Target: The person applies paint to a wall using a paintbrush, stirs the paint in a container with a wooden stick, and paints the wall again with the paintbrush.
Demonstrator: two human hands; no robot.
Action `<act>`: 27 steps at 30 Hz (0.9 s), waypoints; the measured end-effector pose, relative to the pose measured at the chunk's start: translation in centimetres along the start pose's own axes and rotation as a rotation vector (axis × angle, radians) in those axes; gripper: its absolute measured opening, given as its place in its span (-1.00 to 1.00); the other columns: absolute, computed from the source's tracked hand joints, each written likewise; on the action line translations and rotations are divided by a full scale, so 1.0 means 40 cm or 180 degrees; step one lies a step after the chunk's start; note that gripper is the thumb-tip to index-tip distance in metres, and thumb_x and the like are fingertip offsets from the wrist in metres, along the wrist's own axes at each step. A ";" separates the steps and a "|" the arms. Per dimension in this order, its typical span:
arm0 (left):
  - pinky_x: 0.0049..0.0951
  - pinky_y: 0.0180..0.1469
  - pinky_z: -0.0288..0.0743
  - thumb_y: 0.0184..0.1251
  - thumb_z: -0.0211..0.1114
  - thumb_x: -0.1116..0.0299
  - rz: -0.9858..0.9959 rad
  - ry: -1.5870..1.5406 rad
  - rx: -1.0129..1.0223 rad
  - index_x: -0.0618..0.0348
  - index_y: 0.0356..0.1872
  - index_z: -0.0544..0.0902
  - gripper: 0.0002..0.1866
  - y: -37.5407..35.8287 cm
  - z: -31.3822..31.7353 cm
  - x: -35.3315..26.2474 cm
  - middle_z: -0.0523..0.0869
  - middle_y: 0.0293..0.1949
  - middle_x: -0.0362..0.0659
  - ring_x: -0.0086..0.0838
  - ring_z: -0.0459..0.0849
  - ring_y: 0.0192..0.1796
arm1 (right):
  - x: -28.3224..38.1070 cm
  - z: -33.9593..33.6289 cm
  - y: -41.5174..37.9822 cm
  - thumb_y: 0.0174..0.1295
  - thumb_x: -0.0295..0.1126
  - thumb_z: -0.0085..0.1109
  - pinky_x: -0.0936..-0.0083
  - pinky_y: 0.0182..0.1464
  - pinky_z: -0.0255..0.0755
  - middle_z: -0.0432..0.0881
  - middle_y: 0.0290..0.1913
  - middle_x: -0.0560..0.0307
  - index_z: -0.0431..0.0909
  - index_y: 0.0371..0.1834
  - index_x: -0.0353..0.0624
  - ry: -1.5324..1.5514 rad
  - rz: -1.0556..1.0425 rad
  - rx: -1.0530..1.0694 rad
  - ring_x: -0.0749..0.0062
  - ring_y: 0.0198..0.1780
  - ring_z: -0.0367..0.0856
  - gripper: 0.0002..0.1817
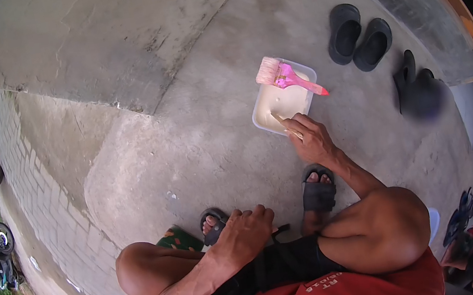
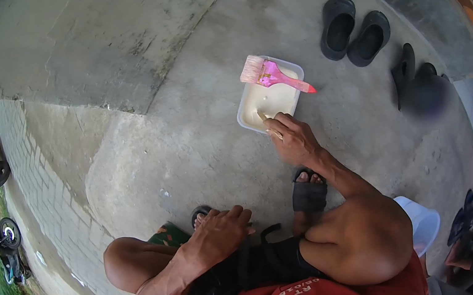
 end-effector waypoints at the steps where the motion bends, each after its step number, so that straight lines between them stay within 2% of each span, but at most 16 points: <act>1: -0.14 0.13 0.49 0.58 0.13 0.12 0.0001 -0.0006 -0.0036 0.24 -0.02 0.55 -0.67 0.000 0.000 0.002 0.65 -0.10 0.00 -0.12 0.72 0.04 | -0.014 -0.010 0.017 0.22 -0.60 0.28 0.18 -0.13 0.59 0.59 -0.17 -0.02 0.62 0.08 -0.22 0.0032 0.0027 -0.0026 -0.01 -0.14 0.67 -0.67; 4: -0.13 0.12 0.50 0.58 0.13 0.12 -0.0015 -0.0035 -0.0072 0.24 -0.02 0.55 -0.66 -0.007 0.016 0.012 0.65 -0.10 0.00 -0.11 0.72 0.03 | -0.070 -0.057 0.013 0.22 -0.61 0.28 0.17 -0.13 0.59 0.60 -0.16 -0.01 0.62 0.08 -0.21 -0.0308 0.0061 -0.0410 0.00 -0.13 0.67 -0.66; 6: -0.13 0.12 0.50 0.58 0.13 0.12 -0.0019 -0.0049 -0.0101 0.23 -0.02 0.55 -0.67 -0.009 0.016 0.014 0.65 -0.10 0.00 -0.11 0.72 0.03 | -0.063 -0.051 -0.019 0.22 -0.60 0.30 0.17 -0.12 0.59 0.61 -0.15 -0.02 0.62 0.08 -0.20 -0.0440 0.0154 -0.0359 0.02 -0.12 0.68 -0.66; 9: -0.12 0.11 0.50 0.59 0.12 0.11 0.0044 0.0097 -0.0043 0.23 -0.02 0.55 -0.66 -0.001 0.017 -0.004 0.65 -0.10 0.01 -0.10 0.72 0.02 | -0.021 -0.001 -0.022 0.22 -0.60 0.30 0.18 -0.13 0.58 0.61 -0.16 0.00 0.62 0.08 -0.22 -0.0044 -0.0173 -0.0025 0.04 -0.11 0.67 -0.66; 12: -0.11 0.12 0.50 0.59 0.11 0.10 0.0007 0.0082 -0.0087 0.24 -0.02 0.55 -0.65 -0.004 0.009 0.001 0.66 -0.10 0.02 -0.09 0.73 0.02 | -0.062 -0.054 0.015 0.22 -0.56 0.31 0.22 -0.13 0.63 0.58 -0.17 0.08 0.60 0.06 -0.17 -0.0477 -0.0021 -0.0347 0.13 -0.10 0.66 -0.67; 14: -0.11 0.11 0.51 0.57 0.13 0.11 -0.0026 0.0057 -0.0120 0.25 -0.02 0.55 -0.65 -0.009 0.005 0.006 0.66 -0.09 0.02 -0.08 0.73 0.01 | -0.052 -0.059 -0.014 0.22 -0.57 0.32 0.22 -0.13 0.63 0.58 -0.17 0.09 0.62 0.07 -0.16 -0.0619 0.0044 -0.0326 0.14 -0.11 0.67 -0.67; 18: -0.12 0.11 0.51 0.56 0.16 0.12 0.0029 0.0141 -0.0097 0.25 -0.01 0.55 -0.66 -0.003 0.004 -0.008 0.66 -0.09 0.02 -0.08 0.73 0.02 | -0.029 -0.031 -0.026 0.23 -0.58 0.30 0.24 -0.17 0.61 0.59 -0.17 0.08 0.63 0.06 -0.18 -0.0209 -0.0152 0.0001 0.12 -0.15 0.66 -0.69; 20: -0.12 0.11 0.52 0.55 0.18 0.13 -0.0004 0.0124 -0.0093 0.25 -0.02 0.55 -0.66 -0.003 0.000 -0.005 0.66 -0.09 0.02 -0.09 0.74 0.01 | -0.062 -0.055 0.011 0.23 -0.62 0.31 0.20 -0.16 0.56 0.59 -0.19 0.00 0.62 0.06 -0.23 -0.0082 0.0143 -0.0267 0.02 -0.19 0.65 -0.69; 22: -0.12 0.11 0.52 0.54 0.18 0.14 -0.0031 0.0121 -0.0119 0.26 -0.01 0.55 -0.66 -0.008 0.002 0.003 0.66 -0.09 0.02 -0.09 0.74 0.01 | -0.051 -0.079 -0.001 0.24 -0.62 0.29 0.21 -0.16 0.55 0.60 -0.19 -0.01 0.63 0.06 -0.24 -0.0218 0.0083 -0.0324 0.02 -0.19 0.65 -0.69; 25: -0.13 0.11 0.52 0.54 0.19 0.15 -0.0001 0.0105 -0.0144 0.26 -0.02 0.55 -0.67 -0.008 0.006 0.002 0.66 -0.10 0.02 -0.10 0.74 0.01 | -0.021 -0.102 -0.052 0.26 -0.62 0.27 0.21 -0.18 0.54 0.60 -0.19 -0.02 0.64 0.07 -0.23 0.0155 0.0298 -0.0184 0.00 -0.20 0.66 -0.69; 27: -0.13 0.10 0.52 0.54 0.19 0.15 0.0025 0.0110 -0.0135 0.26 -0.02 0.55 -0.67 -0.005 0.005 0.000 0.66 -0.10 0.01 -0.10 0.74 0.01 | -0.002 -0.123 -0.060 0.25 -0.62 0.28 0.22 -0.20 0.55 0.60 -0.19 -0.01 0.65 0.07 -0.22 0.0209 0.0333 -0.0456 0.03 -0.21 0.67 -0.69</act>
Point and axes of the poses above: each hand's wrist, its own y-axis towards the middle knuckle, its own z-axis out of the palm, x = y × z, the point moved 9 cm from there along y, towards the middle knuckle
